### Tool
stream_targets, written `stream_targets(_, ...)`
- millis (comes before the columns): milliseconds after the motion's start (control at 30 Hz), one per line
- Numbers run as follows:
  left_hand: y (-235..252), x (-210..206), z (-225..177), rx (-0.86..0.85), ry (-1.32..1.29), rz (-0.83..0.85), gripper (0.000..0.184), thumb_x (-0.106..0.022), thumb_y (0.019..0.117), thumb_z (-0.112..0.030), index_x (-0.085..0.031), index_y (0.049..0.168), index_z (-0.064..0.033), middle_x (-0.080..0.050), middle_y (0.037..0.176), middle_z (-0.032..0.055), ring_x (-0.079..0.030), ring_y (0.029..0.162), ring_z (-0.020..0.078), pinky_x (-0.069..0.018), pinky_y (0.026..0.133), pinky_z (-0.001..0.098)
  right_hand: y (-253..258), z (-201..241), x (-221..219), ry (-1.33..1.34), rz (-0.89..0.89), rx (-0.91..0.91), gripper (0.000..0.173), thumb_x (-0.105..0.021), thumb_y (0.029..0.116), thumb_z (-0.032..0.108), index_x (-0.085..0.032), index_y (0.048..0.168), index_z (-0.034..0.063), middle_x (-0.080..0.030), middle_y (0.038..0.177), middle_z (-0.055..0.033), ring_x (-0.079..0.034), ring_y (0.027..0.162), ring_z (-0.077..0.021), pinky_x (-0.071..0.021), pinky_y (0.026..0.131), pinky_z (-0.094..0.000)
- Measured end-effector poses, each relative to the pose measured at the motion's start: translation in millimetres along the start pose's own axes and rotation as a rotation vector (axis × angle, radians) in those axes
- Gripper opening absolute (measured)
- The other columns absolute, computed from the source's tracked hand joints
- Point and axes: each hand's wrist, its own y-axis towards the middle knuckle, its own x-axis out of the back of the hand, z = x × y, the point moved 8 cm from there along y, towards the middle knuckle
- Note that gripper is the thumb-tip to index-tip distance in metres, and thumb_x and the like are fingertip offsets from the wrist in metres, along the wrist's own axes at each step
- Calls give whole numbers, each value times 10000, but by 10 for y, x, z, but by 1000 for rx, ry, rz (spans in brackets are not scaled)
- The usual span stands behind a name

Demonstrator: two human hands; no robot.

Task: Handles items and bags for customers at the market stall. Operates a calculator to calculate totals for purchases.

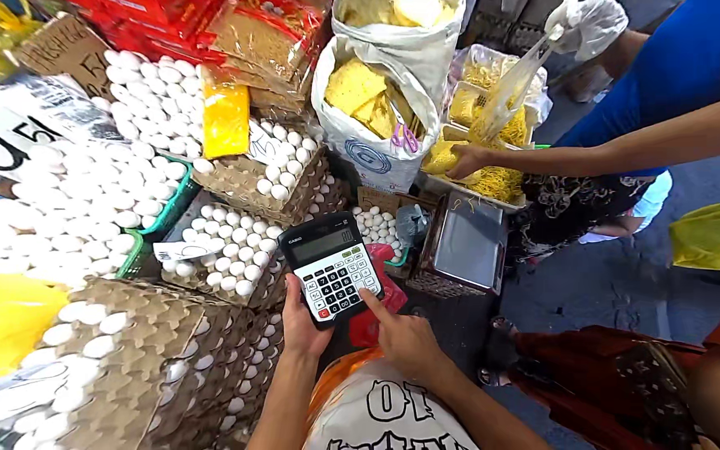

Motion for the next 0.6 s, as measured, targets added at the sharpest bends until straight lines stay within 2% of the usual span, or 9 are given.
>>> stream_targets(133,18,-33,9,11,-19,34,720,-169,1059,-627,-451,1479,-114,-596,1375,233,-608,1258,374,-496,1036,628,-13,22,57,5,-53,21,659,-425,1007,197,-279,1640,313,-610,611,-25,-621,547,-261,-506,513,-476)
stream_targets(233,11,-35,8,14,-3,11,730,-163,1055,-639,-470,1468,-122,-611,1358,223,-621,1242,365,-510,1021,619,-23,40,87,14,-79,34,645,-425,1007,193,-307,1633,302,-601,597,-22,-611,533,-261,-498,503,-475)
stream_targets(600,-78,121,-62,-17,20,-22,717,-198,1049,-654,-493,1458,-145,-622,1355,202,-627,1236,350,-514,1017,614,-41,117,18,16,-60,77,641,-428,1009,202,-310,1630,306,-620,619,-30,-624,544,-266,-510,507,-482)
